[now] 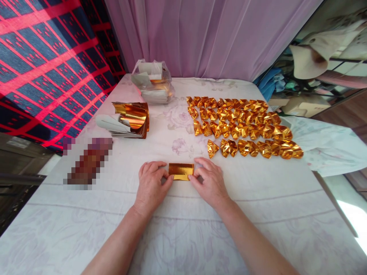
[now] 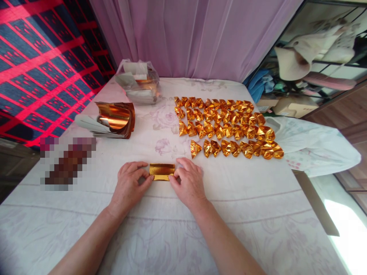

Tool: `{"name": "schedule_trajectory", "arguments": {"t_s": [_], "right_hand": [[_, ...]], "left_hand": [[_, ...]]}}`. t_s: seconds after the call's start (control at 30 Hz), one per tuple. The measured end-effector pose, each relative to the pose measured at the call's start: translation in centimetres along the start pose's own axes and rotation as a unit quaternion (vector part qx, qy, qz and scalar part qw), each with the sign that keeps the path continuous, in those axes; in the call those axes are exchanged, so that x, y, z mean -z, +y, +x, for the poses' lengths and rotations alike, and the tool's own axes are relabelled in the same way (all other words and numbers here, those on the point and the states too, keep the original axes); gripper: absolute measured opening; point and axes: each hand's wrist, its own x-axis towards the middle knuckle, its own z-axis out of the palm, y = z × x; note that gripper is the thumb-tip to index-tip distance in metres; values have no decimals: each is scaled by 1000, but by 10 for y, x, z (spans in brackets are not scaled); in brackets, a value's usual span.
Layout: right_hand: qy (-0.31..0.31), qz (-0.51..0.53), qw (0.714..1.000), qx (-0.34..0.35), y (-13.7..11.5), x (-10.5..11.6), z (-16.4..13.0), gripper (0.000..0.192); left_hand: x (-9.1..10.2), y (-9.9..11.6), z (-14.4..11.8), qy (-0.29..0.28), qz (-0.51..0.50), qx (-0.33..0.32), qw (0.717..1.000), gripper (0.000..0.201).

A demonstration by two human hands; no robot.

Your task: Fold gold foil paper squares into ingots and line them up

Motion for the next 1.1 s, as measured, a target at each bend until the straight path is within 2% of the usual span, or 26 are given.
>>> {"name": "schedule_trajectory", "arguments": {"t_s": [1.1], "right_hand": [[-2,-5,1000,-5,-3,1,1,21]], "left_hand": [[-1,1,0,0,6,5,1000,18]]}}
